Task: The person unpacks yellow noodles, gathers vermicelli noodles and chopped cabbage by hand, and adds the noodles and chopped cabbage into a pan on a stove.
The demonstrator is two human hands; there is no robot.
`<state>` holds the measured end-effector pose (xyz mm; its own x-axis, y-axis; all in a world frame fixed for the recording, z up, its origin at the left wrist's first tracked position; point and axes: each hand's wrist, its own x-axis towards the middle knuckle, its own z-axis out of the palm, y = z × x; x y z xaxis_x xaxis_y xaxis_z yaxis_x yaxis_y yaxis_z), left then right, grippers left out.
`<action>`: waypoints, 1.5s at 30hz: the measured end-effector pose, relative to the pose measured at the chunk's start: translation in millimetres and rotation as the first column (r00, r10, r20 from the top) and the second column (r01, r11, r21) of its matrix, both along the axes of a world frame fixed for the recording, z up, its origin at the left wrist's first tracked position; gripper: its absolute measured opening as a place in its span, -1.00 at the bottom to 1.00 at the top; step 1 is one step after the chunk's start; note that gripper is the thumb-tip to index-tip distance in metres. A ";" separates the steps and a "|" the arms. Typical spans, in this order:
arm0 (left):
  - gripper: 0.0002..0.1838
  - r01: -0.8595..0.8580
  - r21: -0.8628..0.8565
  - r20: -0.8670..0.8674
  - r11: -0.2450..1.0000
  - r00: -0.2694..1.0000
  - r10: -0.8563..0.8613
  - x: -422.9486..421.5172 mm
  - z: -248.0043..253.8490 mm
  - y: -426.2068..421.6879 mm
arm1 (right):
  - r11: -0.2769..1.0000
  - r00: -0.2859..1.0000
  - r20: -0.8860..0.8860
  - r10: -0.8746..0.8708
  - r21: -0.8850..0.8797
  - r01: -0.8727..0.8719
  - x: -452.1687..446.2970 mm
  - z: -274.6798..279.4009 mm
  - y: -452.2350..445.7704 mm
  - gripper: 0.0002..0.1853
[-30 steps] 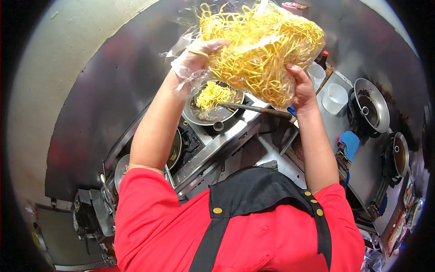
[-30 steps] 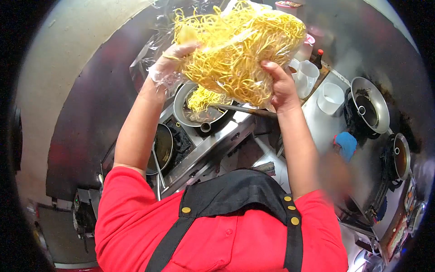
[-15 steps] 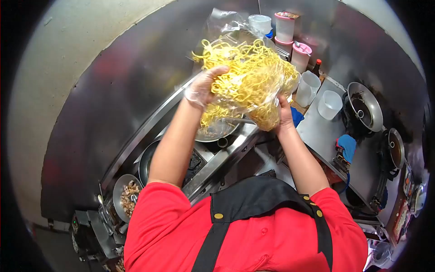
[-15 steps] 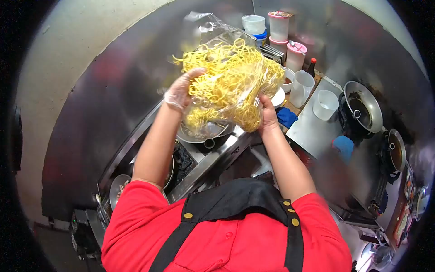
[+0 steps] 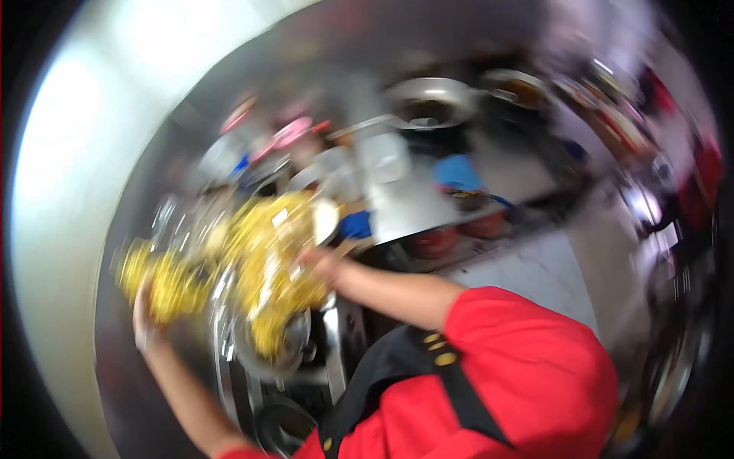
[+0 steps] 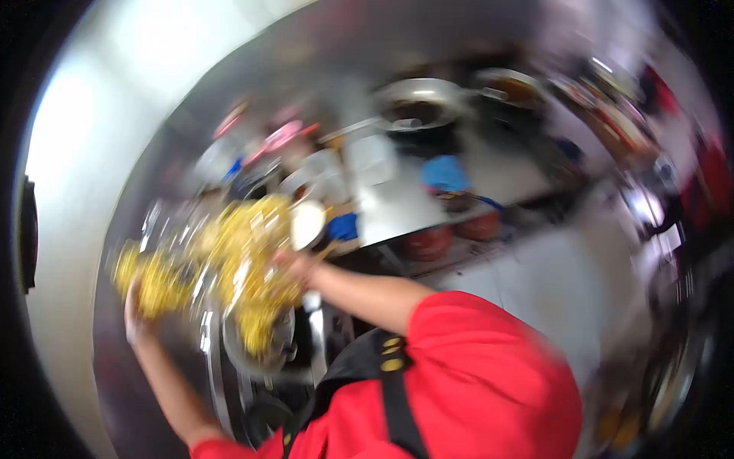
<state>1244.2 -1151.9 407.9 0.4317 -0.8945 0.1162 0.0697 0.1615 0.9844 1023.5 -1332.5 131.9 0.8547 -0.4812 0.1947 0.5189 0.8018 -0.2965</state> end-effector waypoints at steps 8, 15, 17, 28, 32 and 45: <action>-0.44 -0.087 0.173 0.049 0.981 0.996 0.080 126.1 -48.1 26.2 | 0.997 0.990 -0.133 0.042 0.066 -0.034 -16.7 35.1 15.3 -0.61; -0.46 -0.128 0.359 -0.105 0.925 0.979 0.176 158.9 -144.7 31.0 | 0.994 0.990 -0.118 0.077 0.089 -0.067 -51.2 15.7 6.7 -0.59; -0.46 -0.103 0.390 -0.159 0.915 0.971 0.177 171.1 -174.5 33.1 | 0.998 0.992 -0.124 0.029 0.064 -0.021 -49.4 3.4 0.9 -0.59; 0.12 -0.214 0.636 0.447 0.742 0.885 -0.128 133.4 -330.3 -2.1 | 0.984 0.910 -0.388 -0.148 0.036 0.176 -109.8 17.2 -14.6 -0.23; 0.08 -0.628 0.606 0.783 0.488 0.581 -0.225 89.9 -273.7 -7.5 | 0.926 0.864 -0.333 -0.377 -0.131 0.353 -130.4 10.4 -19.1 -0.28; -0.17 -0.698 0.565 0.782 0.440 0.282 -0.556 54.4 -313.3 -26.1 | 0.792 0.702 -0.415 -0.579 -0.081 0.605 -188.8 24.0 11.1 -0.35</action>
<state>1298.6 -1178.0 94.7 0.6691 -0.7161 -0.1987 -0.7415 -0.6612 -0.1142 834.8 -1321.5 155.9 0.3822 -0.9135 -0.1394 0.7380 0.3925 -0.5489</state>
